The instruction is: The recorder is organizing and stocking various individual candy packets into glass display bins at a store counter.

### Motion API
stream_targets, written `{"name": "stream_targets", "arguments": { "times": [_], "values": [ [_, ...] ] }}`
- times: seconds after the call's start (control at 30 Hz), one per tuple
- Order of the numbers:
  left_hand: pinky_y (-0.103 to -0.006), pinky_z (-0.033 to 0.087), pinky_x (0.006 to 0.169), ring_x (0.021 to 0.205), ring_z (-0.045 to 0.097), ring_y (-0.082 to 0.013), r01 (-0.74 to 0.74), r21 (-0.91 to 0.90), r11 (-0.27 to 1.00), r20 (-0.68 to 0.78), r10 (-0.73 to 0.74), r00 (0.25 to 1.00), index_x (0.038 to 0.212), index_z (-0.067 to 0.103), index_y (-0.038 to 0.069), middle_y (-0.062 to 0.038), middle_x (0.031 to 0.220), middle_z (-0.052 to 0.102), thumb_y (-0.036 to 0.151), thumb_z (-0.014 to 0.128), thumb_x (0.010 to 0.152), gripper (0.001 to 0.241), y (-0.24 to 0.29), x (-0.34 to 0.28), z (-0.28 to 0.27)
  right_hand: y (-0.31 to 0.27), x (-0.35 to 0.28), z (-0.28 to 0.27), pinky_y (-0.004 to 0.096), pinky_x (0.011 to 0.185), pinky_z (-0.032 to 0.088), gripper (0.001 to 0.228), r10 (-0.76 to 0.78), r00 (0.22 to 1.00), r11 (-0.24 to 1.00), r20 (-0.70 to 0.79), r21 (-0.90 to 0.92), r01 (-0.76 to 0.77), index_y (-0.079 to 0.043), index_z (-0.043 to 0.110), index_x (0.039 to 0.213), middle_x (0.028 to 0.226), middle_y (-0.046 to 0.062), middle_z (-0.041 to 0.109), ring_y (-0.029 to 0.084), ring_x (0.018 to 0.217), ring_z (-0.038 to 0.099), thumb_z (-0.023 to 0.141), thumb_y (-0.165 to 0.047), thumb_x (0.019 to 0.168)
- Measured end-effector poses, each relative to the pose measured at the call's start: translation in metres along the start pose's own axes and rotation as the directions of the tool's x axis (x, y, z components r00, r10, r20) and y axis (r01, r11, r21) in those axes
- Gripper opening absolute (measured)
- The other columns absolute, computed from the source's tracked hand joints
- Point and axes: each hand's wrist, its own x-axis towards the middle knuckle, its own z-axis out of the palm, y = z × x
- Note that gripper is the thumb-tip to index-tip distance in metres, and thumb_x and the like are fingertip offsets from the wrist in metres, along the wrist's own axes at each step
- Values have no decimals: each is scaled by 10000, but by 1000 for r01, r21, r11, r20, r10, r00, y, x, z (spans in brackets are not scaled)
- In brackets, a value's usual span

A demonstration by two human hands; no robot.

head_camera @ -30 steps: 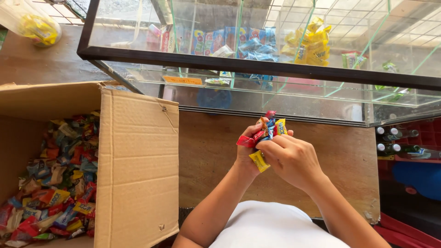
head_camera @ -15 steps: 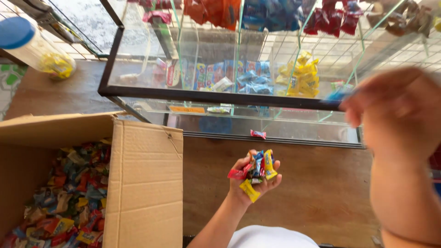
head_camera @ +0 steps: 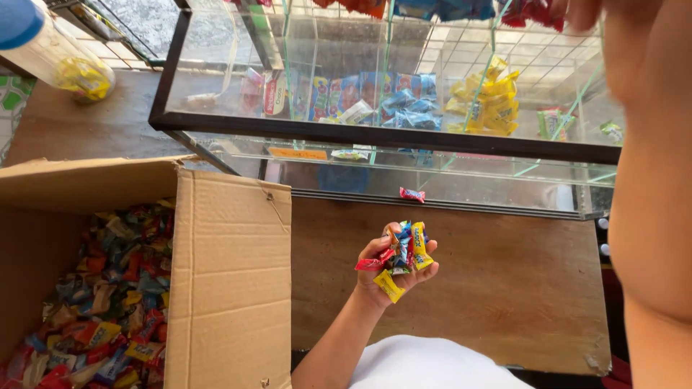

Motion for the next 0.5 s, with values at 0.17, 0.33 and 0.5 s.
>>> {"name": "stream_targets", "arguments": {
  "times": [0.17, 0.33, 0.5],
  "values": [
    [-605, 538, 1039, 1298, 625, -378, 0, 56, 998, 7, 0, 1000, 1123, 655, 168, -117, 1305, 686, 209, 658, 978, 151, 2, -1, -5, -2, -20, 117, 280, 739, 621, 123, 13, 992, 1000, 129, -23, -10, -63, 750, 1063, 929, 7, 803, 153, 829, 736, 677, -67, 964],
    [-613, 527, 1050, 1297, 622, -381, 35, 87, 996, -12, -34, 999, 1162, 628, 171, -132, 1303, 664, 216, 650, 978, 190, -6, -3, -3, 77, -79, 182, 289, 760, 570, 300, 104, 989, 989, 107, -116, -91, -53, 729, 1182, 1047, 98, 781, 190, 891, 755, 579, -279, 1051],
    [-604, 534, 1025, 1265, 630, -367, 58, 139, 989, -58, -50, 997, 1139, 616, 177, -139, 1275, 663, 242, 651, 962, 191, -18, -6, -3, 144, -127, 223, 272, 640, 551, 457, 541, 834, 809, 109, 203, -551, -50, 728, 1260, 891, 37, 750, 109, 748, 634, 478, -377, 1061]
  ]
}}
